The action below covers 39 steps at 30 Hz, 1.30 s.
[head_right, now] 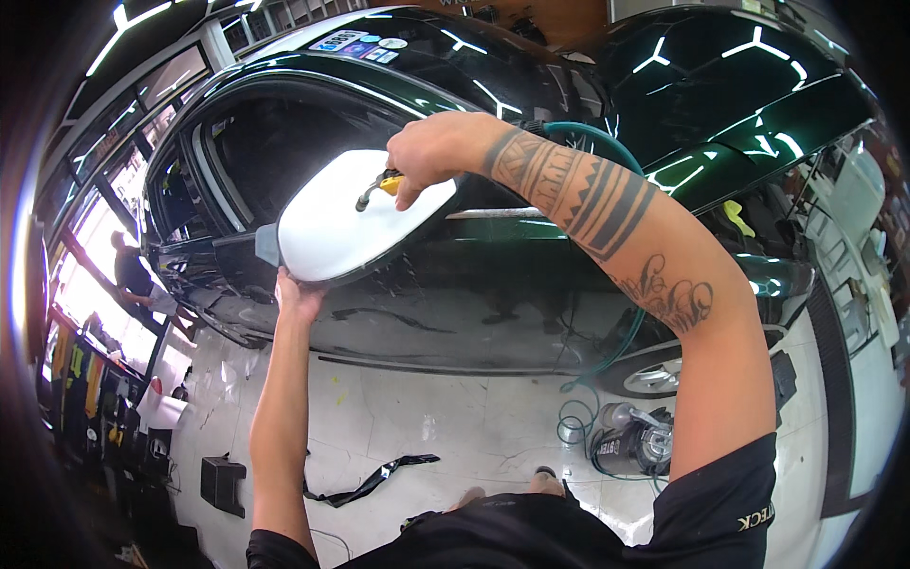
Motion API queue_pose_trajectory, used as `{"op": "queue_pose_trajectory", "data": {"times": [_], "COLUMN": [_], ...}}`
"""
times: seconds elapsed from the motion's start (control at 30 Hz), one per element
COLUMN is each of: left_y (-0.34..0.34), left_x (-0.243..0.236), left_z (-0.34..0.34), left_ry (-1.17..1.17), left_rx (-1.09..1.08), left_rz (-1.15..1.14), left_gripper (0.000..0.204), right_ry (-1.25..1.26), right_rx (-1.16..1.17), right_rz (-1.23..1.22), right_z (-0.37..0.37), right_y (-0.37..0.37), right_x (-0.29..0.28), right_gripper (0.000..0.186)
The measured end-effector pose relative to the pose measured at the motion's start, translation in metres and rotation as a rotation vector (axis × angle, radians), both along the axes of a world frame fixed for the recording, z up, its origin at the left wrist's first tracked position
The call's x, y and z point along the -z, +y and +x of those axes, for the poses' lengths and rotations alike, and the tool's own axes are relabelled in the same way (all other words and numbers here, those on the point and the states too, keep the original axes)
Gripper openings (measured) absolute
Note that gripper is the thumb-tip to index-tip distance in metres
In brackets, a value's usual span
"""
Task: The person applies a dark green vinyl wrap to a car's side mirror. They peel the backing from the vinyl, position it over the mirror, and smooth it into place by hand, working around the mirror's contours and edges.
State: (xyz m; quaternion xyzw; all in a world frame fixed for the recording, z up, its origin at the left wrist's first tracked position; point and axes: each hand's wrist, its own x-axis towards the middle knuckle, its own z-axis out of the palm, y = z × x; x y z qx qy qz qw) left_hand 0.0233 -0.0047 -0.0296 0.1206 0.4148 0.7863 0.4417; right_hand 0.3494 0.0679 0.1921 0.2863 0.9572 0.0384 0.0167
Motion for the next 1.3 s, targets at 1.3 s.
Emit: {"op": "queue_pose_trajectory", "data": {"times": [1.3], "left_y": [-0.445], "left_x": [0.152], "left_z": [-0.083], "left_ry": [0.998], "left_rx": [0.919], "left_rz": [-1.999], "left_gripper": [0.053], "right_ry": [0.883], "right_rx": [0.314], "right_rz": [-0.312], "right_z": [0.249], "right_y": [0.019], "right_x": [0.187], "right_gripper": [0.089]}}
